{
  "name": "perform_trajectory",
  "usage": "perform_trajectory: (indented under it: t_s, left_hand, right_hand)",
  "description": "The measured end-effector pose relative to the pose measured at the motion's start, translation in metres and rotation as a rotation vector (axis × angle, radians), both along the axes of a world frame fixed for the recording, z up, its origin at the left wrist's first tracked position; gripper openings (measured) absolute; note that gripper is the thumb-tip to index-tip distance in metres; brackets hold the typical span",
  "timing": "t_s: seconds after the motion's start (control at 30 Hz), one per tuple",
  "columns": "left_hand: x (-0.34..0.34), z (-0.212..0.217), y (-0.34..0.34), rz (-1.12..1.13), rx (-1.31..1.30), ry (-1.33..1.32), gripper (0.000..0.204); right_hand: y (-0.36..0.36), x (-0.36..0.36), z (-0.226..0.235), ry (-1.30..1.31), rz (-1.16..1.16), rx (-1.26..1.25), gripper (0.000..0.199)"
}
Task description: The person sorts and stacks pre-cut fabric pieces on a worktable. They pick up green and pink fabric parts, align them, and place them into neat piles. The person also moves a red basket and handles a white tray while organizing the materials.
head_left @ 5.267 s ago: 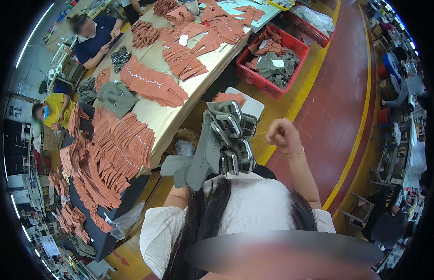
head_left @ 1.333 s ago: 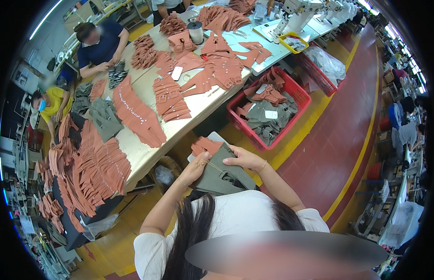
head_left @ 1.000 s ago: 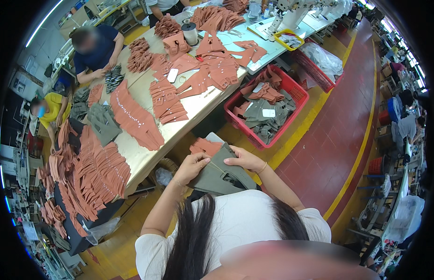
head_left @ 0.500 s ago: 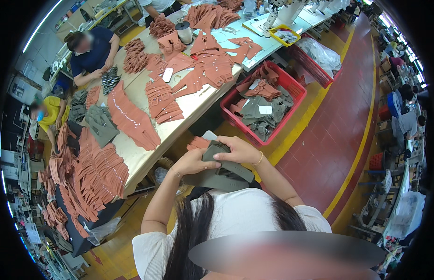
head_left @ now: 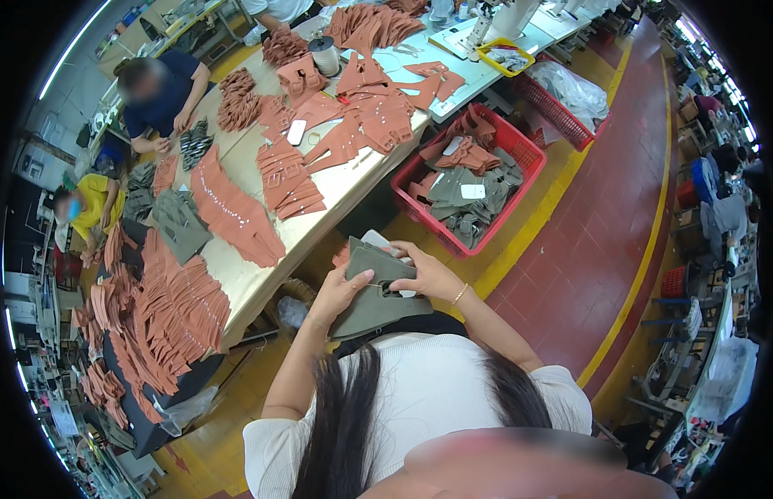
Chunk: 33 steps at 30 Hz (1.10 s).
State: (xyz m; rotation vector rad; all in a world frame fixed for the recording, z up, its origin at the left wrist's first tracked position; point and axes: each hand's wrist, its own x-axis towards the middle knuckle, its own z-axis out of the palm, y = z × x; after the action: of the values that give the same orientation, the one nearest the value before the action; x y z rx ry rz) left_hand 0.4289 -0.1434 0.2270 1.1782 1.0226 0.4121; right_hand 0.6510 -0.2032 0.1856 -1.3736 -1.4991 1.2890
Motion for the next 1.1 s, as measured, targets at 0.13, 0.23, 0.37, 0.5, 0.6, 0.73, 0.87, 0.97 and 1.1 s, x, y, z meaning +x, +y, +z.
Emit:
perform_trajectory:
  t_s: [0.13, 0.23, 0.37, 0.5, 0.6, 0.73, 0.87, 0.97, 1.1]
  left_hand:
    - [-0.007, 0.007, 0.004, 0.098, -0.118, -0.052, 0.039]
    - [-0.01, 0.009, 0.008, 0.11, -0.139, -0.093, 0.043]
    - [0.0, 0.001, 0.01, -0.141, 0.353, 0.184, 0.047]
    - [0.023, -0.015, -0.006, -0.526, 1.067, 0.624, 0.041]
    - [0.03, -0.023, -0.008, -0.661, 1.13, 0.563, 0.032]
    - [0.035, -0.029, -0.014, -0.689, 1.13, 0.491, 0.029]
    - [0.043, -0.032, -0.015, -0.732, 1.086, 0.515, 0.03]
    - [0.052, -0.034, -0.012, -0.785, 1.05, 0.523, 0.028]
    - [0.065, -0.039, -0.005, -0.776, 1.067, 0.47, 0.028]
  right_hand:
    - [-0.006, 0.028, -0.031, -0.346, -0.051, -0.192, 0.045]
    - [-0.013, 0.041, -0.033, -0.523, -0.258, -0.079, 0.036]
    - [-0.01, 0.038, -0.001, -0.152, -0.424, 0.056, 0.042]
    - [-0.001, 0.018, 0.033, -0.282, -0.172, 0.375, 0.058]
    - [0.002, 0.004, 0.035, -0.477, 0.108, 0.46, 0.074]
    - [-0.003, 0.006, 0.022, -0.532, 0.335, 0.125, 0.06]
    - [-0.015, 0.015, 0.013, -0.648, 0.377, 0.043, 0.04]
    - [-0.022, 0.022, 0.014, -0.683, 0.332, 0.006, 0.034]
    - [-0.026, 0.032, 0.012, -0.711, 0.25, -0.021, 0.031]
